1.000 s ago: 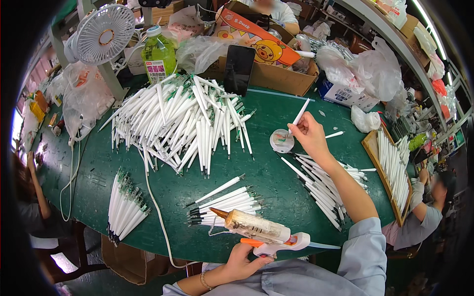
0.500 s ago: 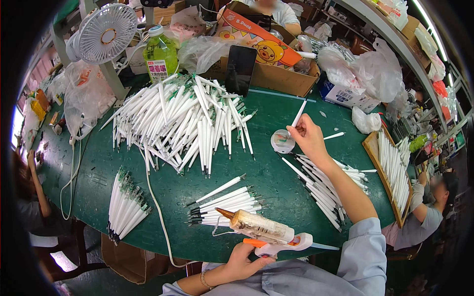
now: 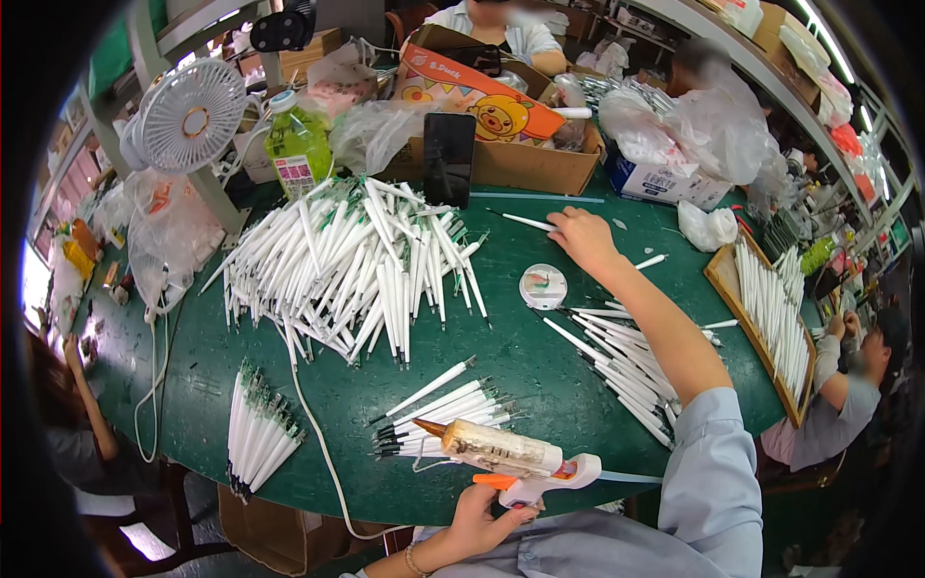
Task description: Use a hot glue gun to assemble small white plastic components at a factory workbench.
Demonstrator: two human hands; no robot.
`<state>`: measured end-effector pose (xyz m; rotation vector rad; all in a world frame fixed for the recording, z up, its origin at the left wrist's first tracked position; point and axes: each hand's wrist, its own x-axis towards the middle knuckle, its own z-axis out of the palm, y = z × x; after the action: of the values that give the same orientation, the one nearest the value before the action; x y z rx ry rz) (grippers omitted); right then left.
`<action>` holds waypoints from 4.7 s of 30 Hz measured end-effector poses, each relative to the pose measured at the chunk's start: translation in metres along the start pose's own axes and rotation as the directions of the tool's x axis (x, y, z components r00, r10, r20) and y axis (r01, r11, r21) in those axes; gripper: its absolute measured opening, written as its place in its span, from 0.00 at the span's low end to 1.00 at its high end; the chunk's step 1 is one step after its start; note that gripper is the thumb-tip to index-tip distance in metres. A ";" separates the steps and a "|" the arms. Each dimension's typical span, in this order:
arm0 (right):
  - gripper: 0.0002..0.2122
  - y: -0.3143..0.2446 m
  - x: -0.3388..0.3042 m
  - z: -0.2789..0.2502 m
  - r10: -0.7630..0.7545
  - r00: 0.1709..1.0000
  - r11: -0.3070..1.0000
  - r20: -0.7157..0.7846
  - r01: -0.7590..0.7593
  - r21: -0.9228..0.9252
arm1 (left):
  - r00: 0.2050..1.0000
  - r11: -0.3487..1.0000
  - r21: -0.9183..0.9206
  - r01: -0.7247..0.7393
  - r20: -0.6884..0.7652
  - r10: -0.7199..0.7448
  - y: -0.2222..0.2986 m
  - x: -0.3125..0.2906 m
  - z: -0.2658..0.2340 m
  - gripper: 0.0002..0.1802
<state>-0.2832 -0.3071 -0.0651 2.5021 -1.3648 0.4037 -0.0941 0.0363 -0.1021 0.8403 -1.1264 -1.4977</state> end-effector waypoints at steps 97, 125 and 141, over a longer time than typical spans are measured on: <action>0.09 -0.147 -0.282 -0.105 -0.030 0.895 -0.507 0.445 -0.397 0.765 | 0.901 0.813 0.530 0.240 0.189 -0.390 0.083 0.031 -0.007 0.26; 0.08 -0.163 -0.268 -0.103 0.298 0.851 -0.469 0.433 -0.264 0.843 | 0.969 0.967 0.118 0.226 0.078 -0.236 0.074 0.036 -0.005 0.30; 0.17 -0.171 -0.254 -0.111 0.331 0.816 -0.511 0.473 -0.266 0.817 | 0.984 0.983 -0.045 0.177 -0.021 -0.178 0.056 0.042 0.014 0.32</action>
<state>-0.2834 0.0186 -0.0704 2.4078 -2.3402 3.1597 -0.0987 -0.0023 -0.0423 0.9479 -1.0185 -1.6476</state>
